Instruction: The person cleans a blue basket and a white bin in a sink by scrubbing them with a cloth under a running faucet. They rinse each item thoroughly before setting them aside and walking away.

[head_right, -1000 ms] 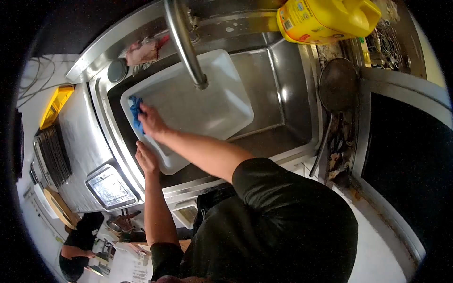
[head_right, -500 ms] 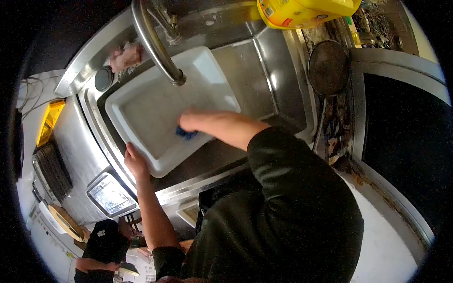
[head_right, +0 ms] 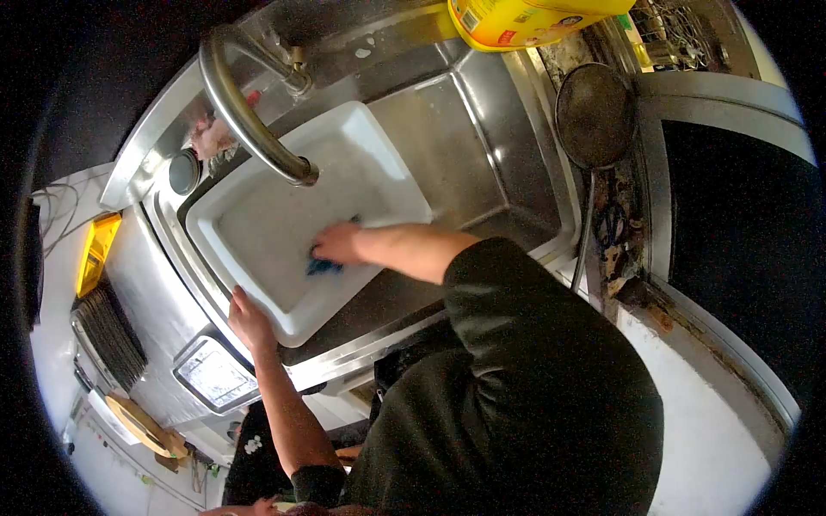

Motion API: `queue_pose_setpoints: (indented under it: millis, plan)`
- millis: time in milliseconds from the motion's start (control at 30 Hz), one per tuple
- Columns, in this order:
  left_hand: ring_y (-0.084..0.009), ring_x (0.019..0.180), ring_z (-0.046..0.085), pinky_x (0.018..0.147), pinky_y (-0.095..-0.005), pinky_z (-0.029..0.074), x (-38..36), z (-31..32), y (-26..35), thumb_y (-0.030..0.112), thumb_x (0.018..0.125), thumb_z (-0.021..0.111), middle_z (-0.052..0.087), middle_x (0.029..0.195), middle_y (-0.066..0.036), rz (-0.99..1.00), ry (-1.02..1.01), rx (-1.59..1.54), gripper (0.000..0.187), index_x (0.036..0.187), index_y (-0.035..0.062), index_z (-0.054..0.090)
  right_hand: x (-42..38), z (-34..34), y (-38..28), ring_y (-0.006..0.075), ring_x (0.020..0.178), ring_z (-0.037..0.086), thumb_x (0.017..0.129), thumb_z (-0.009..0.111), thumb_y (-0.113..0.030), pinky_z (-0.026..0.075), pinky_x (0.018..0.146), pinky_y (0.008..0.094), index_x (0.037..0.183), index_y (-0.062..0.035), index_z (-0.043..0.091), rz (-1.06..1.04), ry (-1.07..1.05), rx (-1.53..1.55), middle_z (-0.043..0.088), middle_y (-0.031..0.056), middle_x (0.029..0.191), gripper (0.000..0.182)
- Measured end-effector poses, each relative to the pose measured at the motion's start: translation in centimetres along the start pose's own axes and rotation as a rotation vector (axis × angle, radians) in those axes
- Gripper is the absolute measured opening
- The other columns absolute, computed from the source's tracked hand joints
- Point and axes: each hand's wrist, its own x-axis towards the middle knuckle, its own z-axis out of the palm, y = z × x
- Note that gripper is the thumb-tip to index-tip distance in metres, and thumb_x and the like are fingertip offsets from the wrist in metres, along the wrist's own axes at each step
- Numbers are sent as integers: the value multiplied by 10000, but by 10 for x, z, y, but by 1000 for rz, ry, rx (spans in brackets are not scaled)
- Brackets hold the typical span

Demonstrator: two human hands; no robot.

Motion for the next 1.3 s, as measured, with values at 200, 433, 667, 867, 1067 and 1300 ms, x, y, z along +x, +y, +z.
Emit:
queue_pose_setpoints:
  millis: [200, 433, 667, 867, 1067, 1300]
  plan:
    - [-337, 679, 583, 655, -438, 449, -1, 4, 4, 410, 969, 373, 631, 778, -247, 15, -8, 79, 541, 928, -77, 607, -41, -45, 90, 296, 969, 557, 880, 445, -191, 455, 807, 433, 979, -91, 568, 524, 331, -184, 561, 127, 1052, 187]
    - [-343, 724, 597, 673, -435, 448, -7, 19, -10, 378, 978, 327, 633, 801, -229, 47, 50, -16, 532, 910, -83, 584, 92, -9, 80, 374, 900, 558, 840, 498, -156, 463, 762, 479, 980, -54, 537, 1076, 953, 550, 543, 182, 1026, 177]
    - [-369, 808, 581, 764, -426, 445, -7, 19, -5, 371, 970, 287, 626, 913, -269, 57, 17, -31, 555, 1011, -103, 571, 130, -49, -61, 425, 886, 557, 771, 595, -117, 470, 760, 488, 1044, -34, 518, 450, 806, 794, 482, 227, 1091, 296]
    - [-364, 730, 537, 710, -442, 425, 4, 25, -17, 352, 981, 276, 606, 842, -274, 64, 81, -162, 531, 928, -90, 564, 72, -8, -76, 404, 943, 546, 761, 574, -69, 438, 816, 451, 976, -10, 518, 151, 331, 720, 541, 227, 1020, 230]
    - [-445, 734, 517, 688, -477, 404, 3, 20, -6, 312, 971, 296, 582, 827, -302, 178, 9, -38, 480, 874, -91, 539, 66, -55, -109, 393, 972, 498, 758, 565, -19, 399, 841, 427, 1035, 12, 467, 81, 838, 1040, 498, 238, 1036, 296]
    - [-414, 650, 546, 616, -464, 429, -23, 17, 5, 295, 930, 494, 586, 720, -261, 174, 53, 125, 396, 787, -72, 532, 145, -50, -54, 413, 1042, 506, 725, 581, -44, 432, 896, 444, 1138, -18, 512, 609, 1078, 983, 525, 232, 1122, 420]
